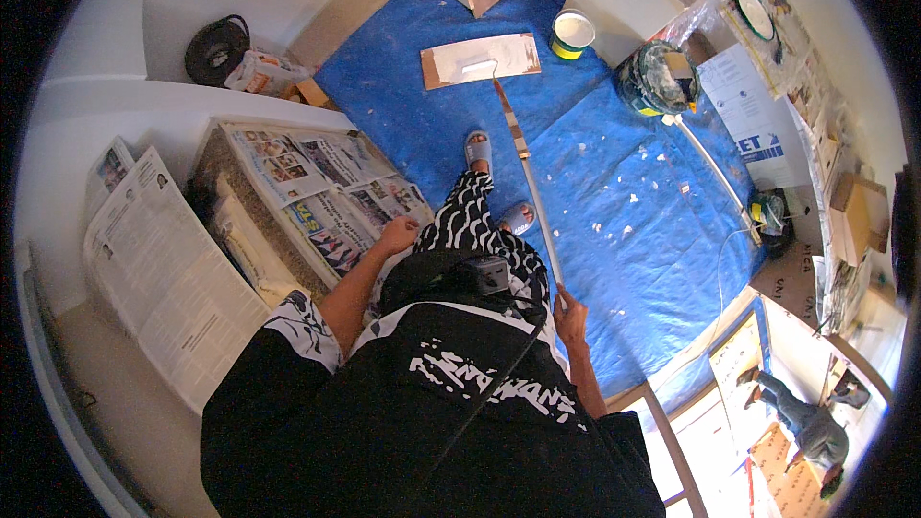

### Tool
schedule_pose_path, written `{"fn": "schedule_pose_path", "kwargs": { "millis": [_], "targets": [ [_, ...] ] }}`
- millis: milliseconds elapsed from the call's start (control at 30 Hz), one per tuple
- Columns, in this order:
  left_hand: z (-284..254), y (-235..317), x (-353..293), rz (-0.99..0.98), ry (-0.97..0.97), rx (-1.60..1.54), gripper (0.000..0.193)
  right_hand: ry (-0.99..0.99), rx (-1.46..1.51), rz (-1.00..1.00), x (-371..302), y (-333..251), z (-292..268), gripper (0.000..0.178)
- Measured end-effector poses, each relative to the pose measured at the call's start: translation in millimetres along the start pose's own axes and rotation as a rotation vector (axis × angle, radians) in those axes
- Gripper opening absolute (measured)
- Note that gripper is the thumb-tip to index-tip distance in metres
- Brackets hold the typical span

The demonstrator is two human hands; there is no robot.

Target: The person paints a ceiling using a roller on a long extension pole, dipping the roller into a paint tray on the floor between strokes.

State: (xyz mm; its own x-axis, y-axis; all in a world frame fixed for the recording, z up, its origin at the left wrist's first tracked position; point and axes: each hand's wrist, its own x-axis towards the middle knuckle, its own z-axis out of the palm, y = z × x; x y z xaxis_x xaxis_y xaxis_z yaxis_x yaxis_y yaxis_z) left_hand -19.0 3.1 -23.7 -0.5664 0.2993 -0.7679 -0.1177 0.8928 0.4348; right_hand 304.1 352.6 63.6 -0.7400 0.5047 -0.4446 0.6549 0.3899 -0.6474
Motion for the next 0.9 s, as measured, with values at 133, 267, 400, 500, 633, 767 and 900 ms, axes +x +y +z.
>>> {"fn": "schedule_pose_path", "kwargs": {
  "millis": [133, 267, 400, 500, 633, 767, 900],
  "targets": [
    [-9.3, 9.7, -2.3, -0.042, 0.008, -0.042, 0.037, -0.024, -0.004, 0.017, 12.3, 3.4, 6.7, 0.03],
    [-7.6, 3.1, -5.7, -0.038, 0.047, -0.141, 0.033, 0.04, 0.0, -0.068, 30.2, 10.2, 18.1, 0.031],
    [-14.7, 5.9, -4.7, -0.083, 0.047, -0.129, 0.031, 0.001, -0.031, -0.047, 76.2, -6.4, 25.0, 0.031],
    [-16.0, 1.9, -1.1, -0.063, 0.058, -0.218, 0.031, 0.009, 0.032, -0.051, 99.4, -25.6, 23.7, 0.031],
    [-12.7, 14.1, -3.6, -0.07, 0.103, -0.187, 0.031, -0.029, 0.018, -0.048, 106.2, -40.3, 9.1, 0.031],
    [-13.6, 18.0, -9.5, -0.05, 0.099, -0.161, 0.03, -0.068, 0.041, 0.022, 107.8, -42.5, 2.0, 0.031],
    [-23.3, 36.6, -26.8, -0.085, 0.088, -0.186, 0.028, -0.09, 0.035, -0.001, 130.6, -51.6, 11.0, 0.032]
  ]
}}
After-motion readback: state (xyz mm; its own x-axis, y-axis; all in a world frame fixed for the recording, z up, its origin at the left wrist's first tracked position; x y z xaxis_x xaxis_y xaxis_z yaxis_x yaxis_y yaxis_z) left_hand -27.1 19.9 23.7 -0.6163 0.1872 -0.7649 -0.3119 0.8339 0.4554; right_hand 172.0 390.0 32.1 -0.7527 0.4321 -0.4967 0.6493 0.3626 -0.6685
